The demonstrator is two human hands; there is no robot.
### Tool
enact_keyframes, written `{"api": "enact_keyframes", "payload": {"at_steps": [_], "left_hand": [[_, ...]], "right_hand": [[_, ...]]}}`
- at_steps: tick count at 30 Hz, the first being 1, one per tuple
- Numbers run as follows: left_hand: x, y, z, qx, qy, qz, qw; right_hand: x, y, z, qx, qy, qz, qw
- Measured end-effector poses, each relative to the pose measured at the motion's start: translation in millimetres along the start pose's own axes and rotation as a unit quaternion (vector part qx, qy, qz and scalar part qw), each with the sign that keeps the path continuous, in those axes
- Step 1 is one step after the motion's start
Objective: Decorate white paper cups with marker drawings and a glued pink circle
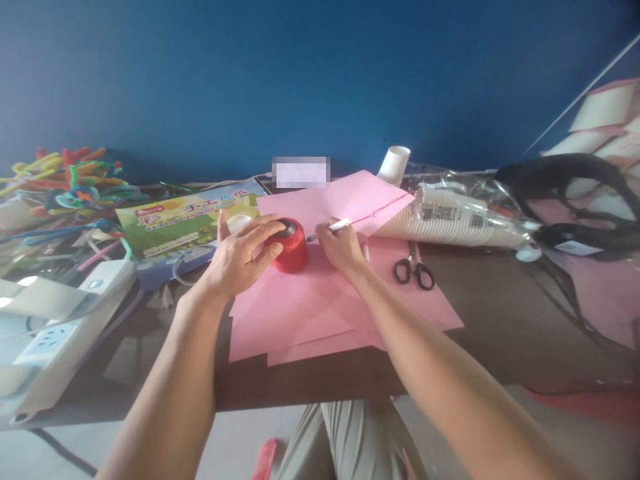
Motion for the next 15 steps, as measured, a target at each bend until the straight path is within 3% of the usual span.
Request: {"api": "enact_keyframes", "payload": {"at_steps": [15], "left_hand": [[0.9,-0.2,-0.1,0.008,-0.002,0.006,1.0]], "right_hand": [[-0.8,3.3,3.2,-0.025,0.033,0.017,0.999]]}}
Point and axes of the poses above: each hand's wrist, its own y-axis away from the middle knuckle, its own z-axis out of the palm, x = y × z, the point moved 9 cm from there along -y, towards the middle knuckle, and after that the axes turned 2 degrees about y, right-handed, at the moved point
